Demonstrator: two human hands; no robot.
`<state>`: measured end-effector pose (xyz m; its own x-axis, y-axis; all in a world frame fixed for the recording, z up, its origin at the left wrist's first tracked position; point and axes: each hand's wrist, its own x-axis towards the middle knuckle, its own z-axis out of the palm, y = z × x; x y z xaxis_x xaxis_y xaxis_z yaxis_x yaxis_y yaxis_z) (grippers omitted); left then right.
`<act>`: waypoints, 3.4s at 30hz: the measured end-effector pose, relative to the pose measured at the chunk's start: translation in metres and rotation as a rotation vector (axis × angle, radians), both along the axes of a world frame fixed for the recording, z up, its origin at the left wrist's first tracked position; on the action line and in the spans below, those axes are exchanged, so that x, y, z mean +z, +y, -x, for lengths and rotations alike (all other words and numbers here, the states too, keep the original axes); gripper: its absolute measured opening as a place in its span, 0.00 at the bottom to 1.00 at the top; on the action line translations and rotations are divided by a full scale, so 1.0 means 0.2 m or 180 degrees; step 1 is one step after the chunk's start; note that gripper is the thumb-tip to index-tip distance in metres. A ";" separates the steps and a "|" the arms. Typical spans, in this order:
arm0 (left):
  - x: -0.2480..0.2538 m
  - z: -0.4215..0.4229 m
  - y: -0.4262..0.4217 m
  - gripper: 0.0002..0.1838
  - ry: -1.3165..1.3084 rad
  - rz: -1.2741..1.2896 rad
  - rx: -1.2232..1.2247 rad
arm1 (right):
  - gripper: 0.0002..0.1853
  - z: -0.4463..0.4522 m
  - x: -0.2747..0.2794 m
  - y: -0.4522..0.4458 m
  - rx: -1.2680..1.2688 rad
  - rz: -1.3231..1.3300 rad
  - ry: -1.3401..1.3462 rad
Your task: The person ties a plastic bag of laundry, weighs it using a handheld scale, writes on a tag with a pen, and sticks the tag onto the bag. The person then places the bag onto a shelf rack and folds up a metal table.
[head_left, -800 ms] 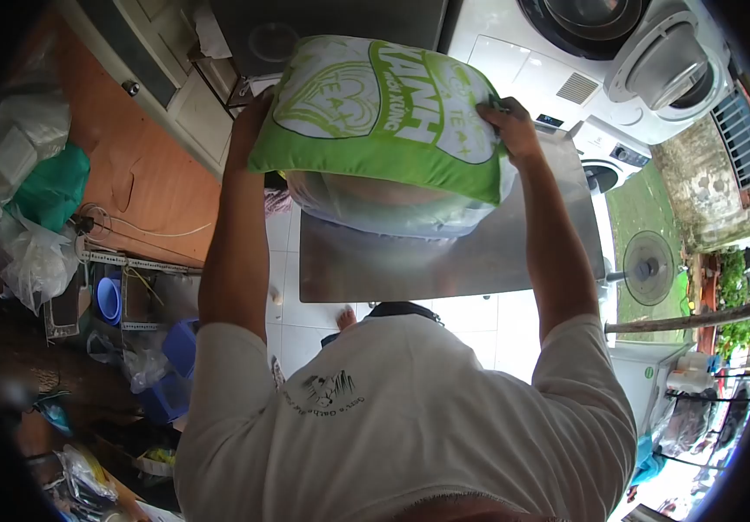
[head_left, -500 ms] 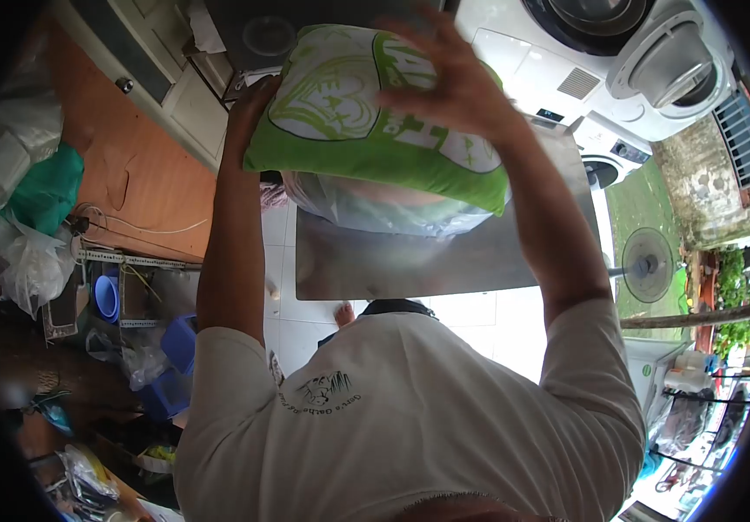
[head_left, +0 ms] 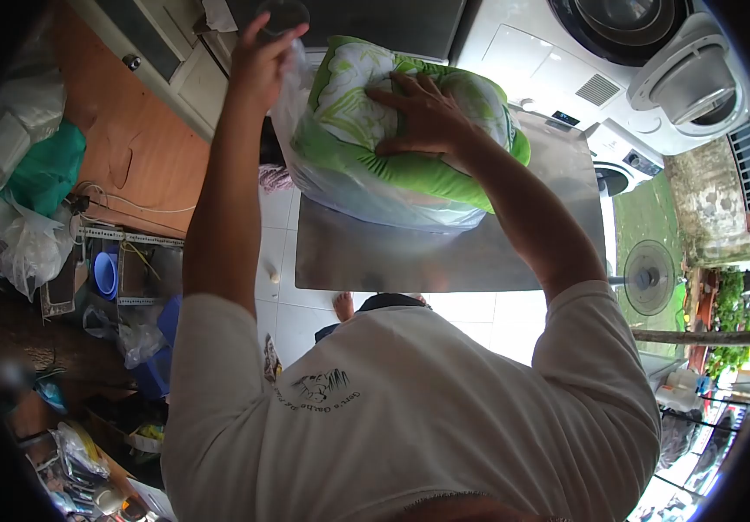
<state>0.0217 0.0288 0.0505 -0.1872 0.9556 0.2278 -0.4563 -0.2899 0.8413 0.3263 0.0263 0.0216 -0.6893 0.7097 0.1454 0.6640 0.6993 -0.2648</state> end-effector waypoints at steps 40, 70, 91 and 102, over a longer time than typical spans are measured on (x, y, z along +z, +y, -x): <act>0.04 -1.15 0.18 0.24 0.5354 -0.1281 -0.1016 | 0.31 0.14 -0.33 0.30 -0.0012 0.0574 0.1753; -0.14 -1.23 0.03 0.52 0.5997 -0.0238 -0.2067 | 0.10 -1.31 -0.06 -0.03 0.0369 0.2300 0.6688; -0.08 -1.21 -0.01 0.52 0.5987 -0.0229 -0.2131 | 0.10 -1.07 0.26 0.19 -0.1780 0.1231 0.3909; -0.13 -1.11 0.05 0.50 0.5785 -0.0235 -0.1911 | 0.25 -0.80 0.41 -0.32 -0.1258 0.1826 0.3523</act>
